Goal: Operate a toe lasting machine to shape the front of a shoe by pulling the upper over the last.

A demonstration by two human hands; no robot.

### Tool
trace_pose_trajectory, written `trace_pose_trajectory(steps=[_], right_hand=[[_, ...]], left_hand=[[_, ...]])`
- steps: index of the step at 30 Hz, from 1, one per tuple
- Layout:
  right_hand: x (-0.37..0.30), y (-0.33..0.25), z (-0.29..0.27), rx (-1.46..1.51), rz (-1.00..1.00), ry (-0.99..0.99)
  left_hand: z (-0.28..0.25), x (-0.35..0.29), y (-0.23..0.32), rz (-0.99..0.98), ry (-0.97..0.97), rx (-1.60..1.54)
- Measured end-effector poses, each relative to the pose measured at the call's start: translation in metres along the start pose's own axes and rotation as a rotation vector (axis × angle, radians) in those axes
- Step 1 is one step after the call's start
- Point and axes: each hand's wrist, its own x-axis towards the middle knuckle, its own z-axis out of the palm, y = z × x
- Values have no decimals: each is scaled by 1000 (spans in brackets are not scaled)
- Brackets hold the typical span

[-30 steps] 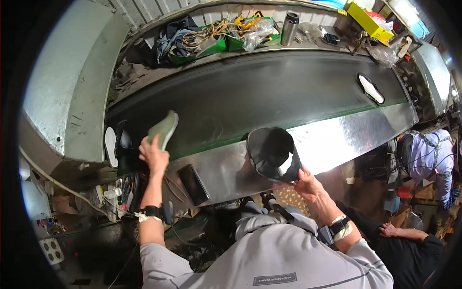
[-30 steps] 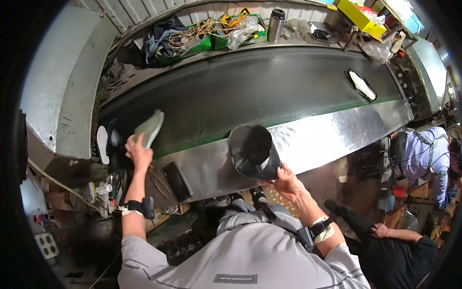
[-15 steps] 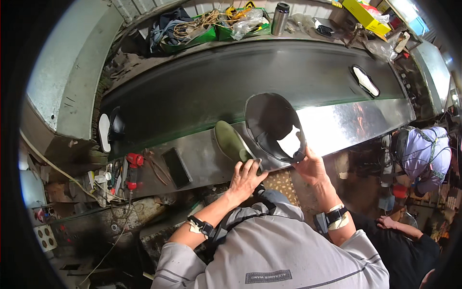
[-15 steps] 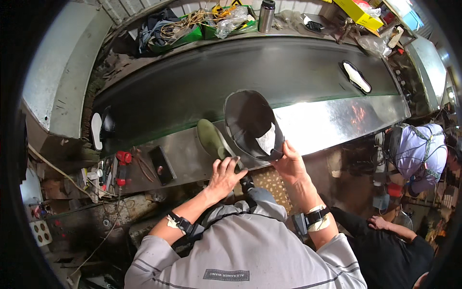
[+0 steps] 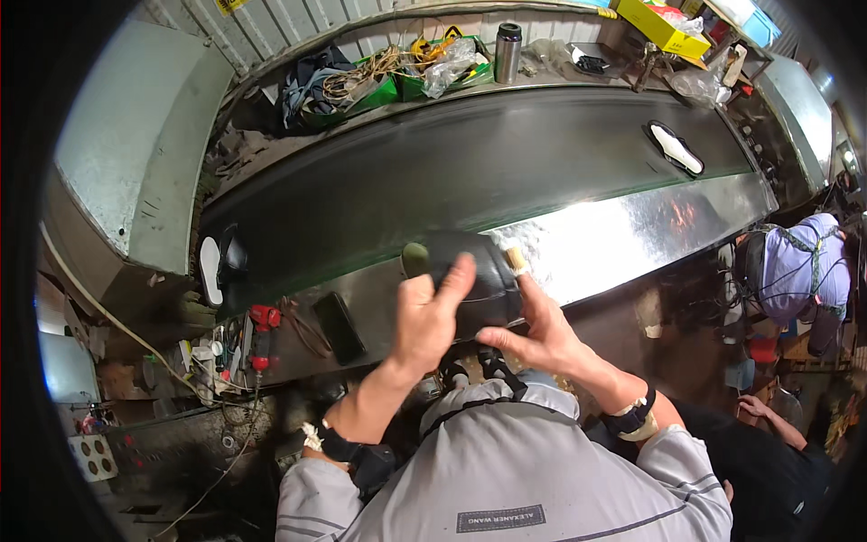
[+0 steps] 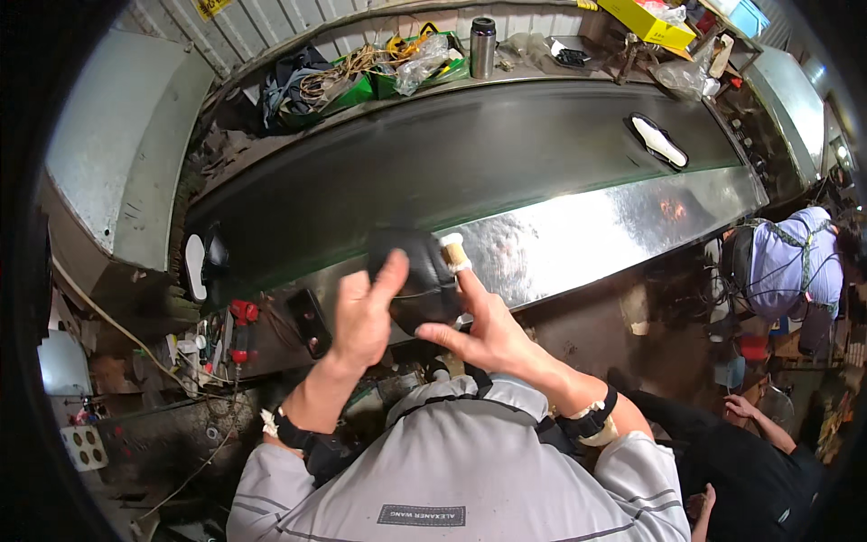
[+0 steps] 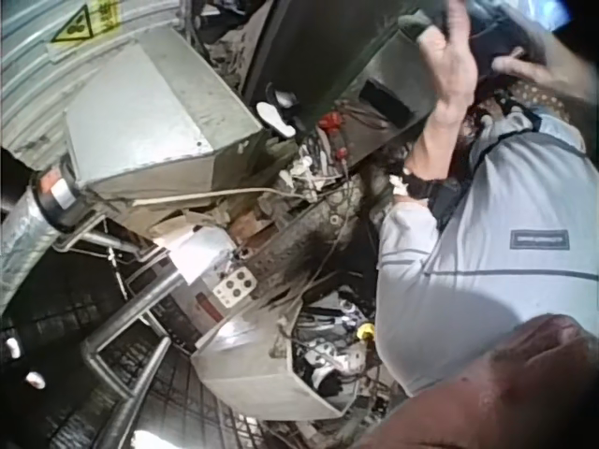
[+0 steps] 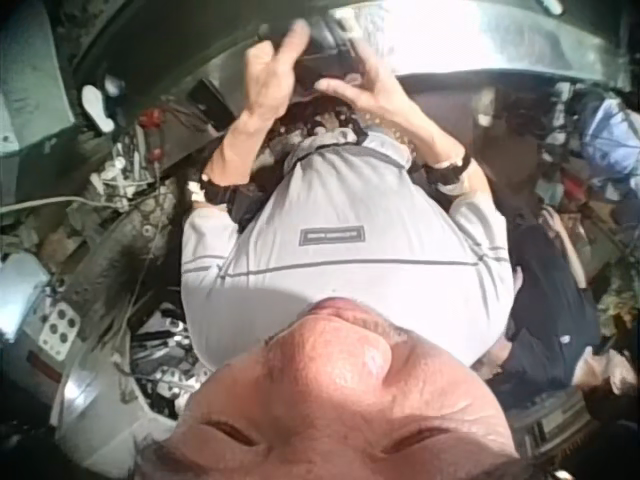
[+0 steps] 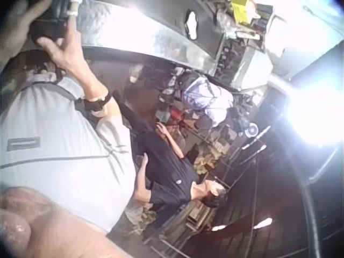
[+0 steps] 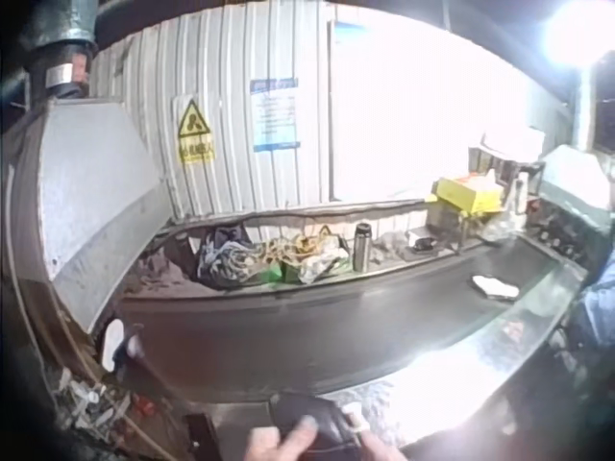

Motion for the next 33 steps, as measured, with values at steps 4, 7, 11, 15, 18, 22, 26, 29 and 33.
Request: trace_pose_trajectory(steps=[4, 7, 11, 15, 18, 22, 26, 29, 33], right_hand=[[-7, -34, 4, -419, -29, -94], [-4, -26, 7, -541, -133, -117], [8, -10, 17, -34, 24, -55], [30, -27, 22, 540, 310, 136], [36, -15, 19, 465, 270, 200], [46, -8, 15, 493, 272, 202], [45, -3, 5, 417, 318, 224], [25, 11, -23, 404, 379, 372], [4, 39, -49, 544, 414, 382]], left_hand=[[-16, -2, 33, 272, 37, 183], [1, -1, 28, 433, 217, 225], [-3, 18, -4, 726, 218, 591], [-5, 44, -14, 1240, 120, 968], [0, 45, -15, 817, 91, 642], [-8, 52, -17, 734, 84, 633], [-43, 58, -42, 286, 71, 194], [-95, 83, -72, -59, 348, 59], [-189, 109, -150, -229, 545, 936]])
